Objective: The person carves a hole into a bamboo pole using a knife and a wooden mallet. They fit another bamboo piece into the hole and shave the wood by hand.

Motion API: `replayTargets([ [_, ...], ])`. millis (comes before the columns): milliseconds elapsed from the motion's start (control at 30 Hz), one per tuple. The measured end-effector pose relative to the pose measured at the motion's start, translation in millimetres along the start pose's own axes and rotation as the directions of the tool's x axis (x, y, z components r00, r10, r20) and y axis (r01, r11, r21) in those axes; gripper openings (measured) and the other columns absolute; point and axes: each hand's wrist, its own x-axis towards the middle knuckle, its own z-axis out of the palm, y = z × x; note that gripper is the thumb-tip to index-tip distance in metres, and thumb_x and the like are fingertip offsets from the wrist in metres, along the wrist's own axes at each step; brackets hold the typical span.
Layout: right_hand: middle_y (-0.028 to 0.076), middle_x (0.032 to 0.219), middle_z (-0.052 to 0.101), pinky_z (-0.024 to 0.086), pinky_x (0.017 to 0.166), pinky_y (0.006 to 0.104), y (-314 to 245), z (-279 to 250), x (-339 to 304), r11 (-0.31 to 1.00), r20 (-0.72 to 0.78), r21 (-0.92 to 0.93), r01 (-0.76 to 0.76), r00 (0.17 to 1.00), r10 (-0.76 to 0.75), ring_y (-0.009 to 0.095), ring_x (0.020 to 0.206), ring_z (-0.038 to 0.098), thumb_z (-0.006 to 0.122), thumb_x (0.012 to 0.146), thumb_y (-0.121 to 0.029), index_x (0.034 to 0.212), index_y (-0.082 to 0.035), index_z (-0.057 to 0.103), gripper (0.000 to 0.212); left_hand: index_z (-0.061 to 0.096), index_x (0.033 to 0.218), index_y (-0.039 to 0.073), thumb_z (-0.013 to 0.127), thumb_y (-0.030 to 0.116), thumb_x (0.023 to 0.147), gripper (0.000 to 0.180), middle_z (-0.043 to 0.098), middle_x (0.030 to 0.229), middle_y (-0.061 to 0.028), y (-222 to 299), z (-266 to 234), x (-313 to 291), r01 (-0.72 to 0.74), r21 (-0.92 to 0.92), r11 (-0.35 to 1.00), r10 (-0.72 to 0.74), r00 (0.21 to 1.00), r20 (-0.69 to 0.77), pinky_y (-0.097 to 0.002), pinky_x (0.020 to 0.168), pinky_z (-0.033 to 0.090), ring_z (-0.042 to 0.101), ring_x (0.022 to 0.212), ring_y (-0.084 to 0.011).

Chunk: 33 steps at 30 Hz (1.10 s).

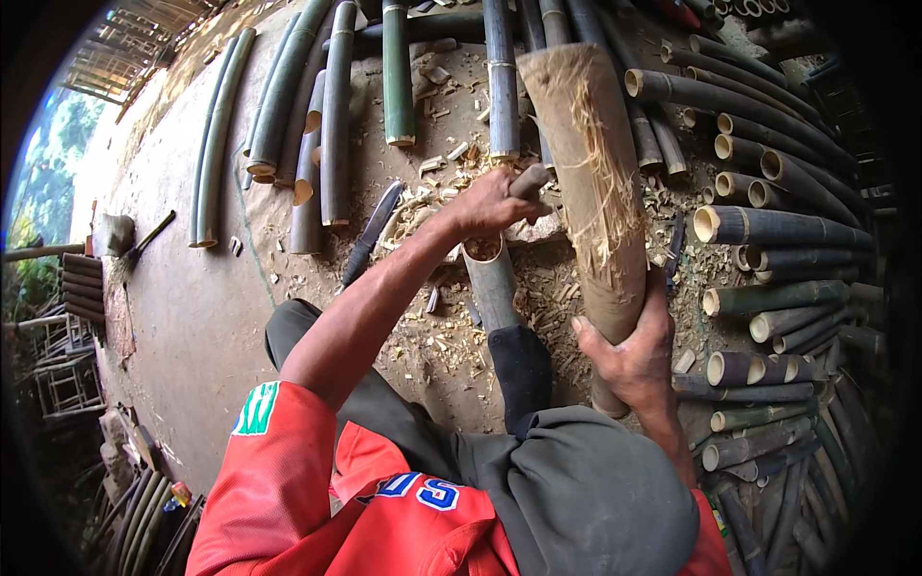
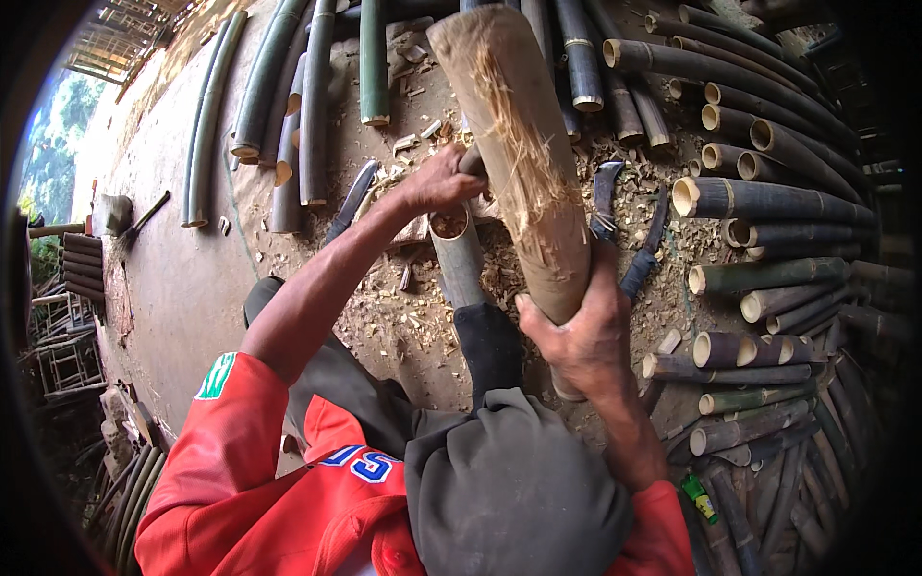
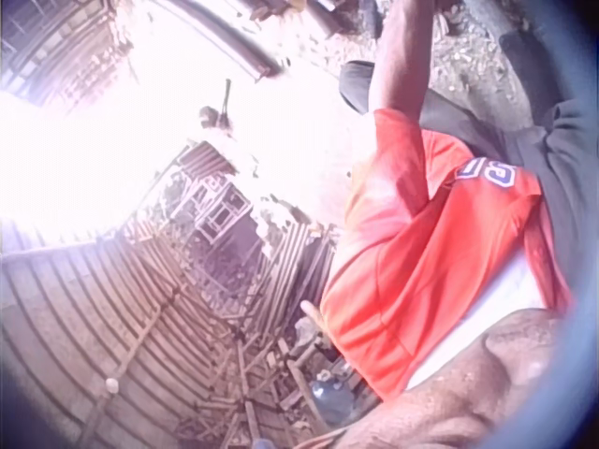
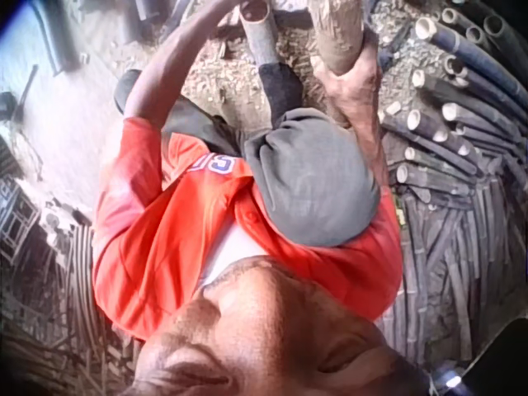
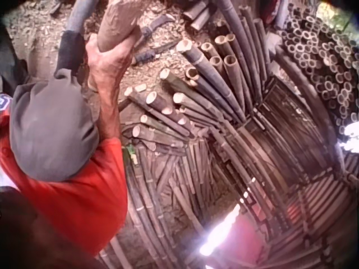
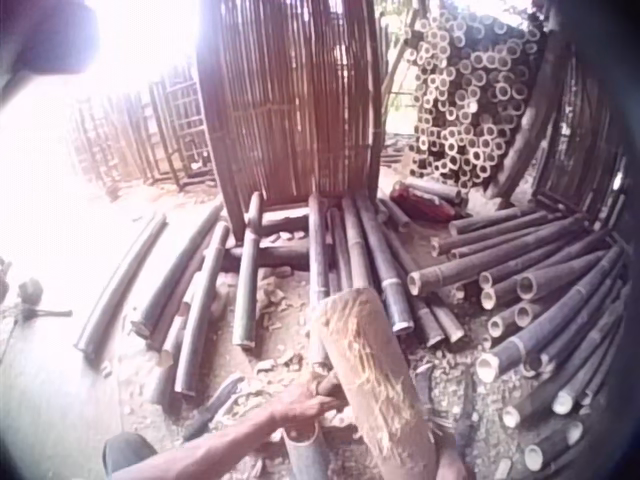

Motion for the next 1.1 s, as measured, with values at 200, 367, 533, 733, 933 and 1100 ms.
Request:
replayTargets([
  [200, 0.03, 0.11, 0.069, 0.059, 0.078, 0.0535, 12, 29, 14, 0.99, 0.176, -0.141, 0.022, 0.984, 0.004, 0.051, 0.09, 0.071, 0.082, 0.076, -0.019, 0.137, -0.002, 0.046, 0.073, 0.067, 0.1, 0.002, 0.062, 0.018, 0.1, 0.017, 0.067, 0.075, -0.0061, -64, 36, -26, -0.157, -0.005, 0.988, 0.114, 0.737, -0.666, -0.0299, 0.045, 0.043, 0.051, 0.051, -0.0124],
  [367, 0.03, 0.111, 0.064, 0.052, 0.089, 0.0503, 69, 34, -44, 0.965, -0.007, -0.087, -0.247, 0.969, 0.247, 0.046, 0.103, 0.066, 0.084, 0.073, -0.025, 0.132, 0.001, 0.047, 0.074, 0.06, 0.097, 0.01, 0.071, 0.029, 0.096, 0.022, 0.047, 0.065, 0.0011, -67, -2, -95, -0.513, -0.796, 0.322, -0.614, 0.527, -0.588, -0.033, 0.052, 0.044, 0.046, 0.052, -0.0134],
  [533, 0.032, 0.118, 0.062, 0.051, 0.095, 0.0526, 179, 58, -156, 0.886, -0.143, -0.146, -0.44, 0.896, 0.421, 0.048, 0.11, 0.063, 0.082, 0.069, -0.02, 0.134, 0.003, 0.047, 0.077, 0.059, 0.106, 0.012, 0.068, 0.024, 0.093, 0.02, 0.052, 0.082, -0.0013, -143, 51, -148, -0.114, -0.948, 0.298, -0.874, 0.368, -0.319, -0.0453, 0.066, 0.051, 0.053, 0.072, -0.0195],
  [733, 0.027, 0.124, 0.057, 0.047, 0.1, 0.0516, 193, 34, -155, 0.821, -0.168, -0.374, -0.431, 0.902, 0.397, 0.044, 0.116, 0.056, 0.081, 0.082, -0.032, 0.135, -0.002, 0.05, 0.068, 0.056, 0.123, 0.012, 0.07, 0.025, 0.088, 0.04, 0.056, 0.108, -0.0066, -173, 94, -185, 0.129, -0.951, 0.282, -0.908, 0.356, -0.221, -0.0543, 0.085, 0.051, 0.056, 0.1, -0.0237],
  [933, 0.012, 0.129, 0.06, 0.053, 0.094, 0.048, 231, -109, 10, 0.697, -0.355, 0.606, -0.384, 0.653, 0.669, 0.031, 0.111, 0.061, 0.073, 0.091, -0.059, 0.141, -0.008, 0.05, 0.074, 0.052, 0.132, -0.001, 0.069, 0.016, 0.084, 0.053, 0.058, 0.117, -0.0141, -133, 102, -161, 0.159, -0.476, 0.865, -0.497, 0.398, -0.771, -0.0411, 0.093, 0.05, 0.057, 0.105, -0.0251],
  [1100, 0.012, 0.137, 0.059, 0.053, 0.094, 0.0606, 237, -122, 132, 0.439, -0.216, 0.869, -0.231, 0.621, 0.754, 0.03, 0.122, 0.059, 0.076, 0.086, -0.06, 0.142, -0.012, 0.055, 0.076, 0.06, 0.115, -0.001, 0.063, 0.001, 0.084, 0.031, 0.062, 0.109, -0.0127, -71, 93, -154, -0.061, -0.526, 0.848, -0.384, 0.614, -0.69, -0.0345, 0.086, 0.053, 0.061, 0.096, -0.0199],
])
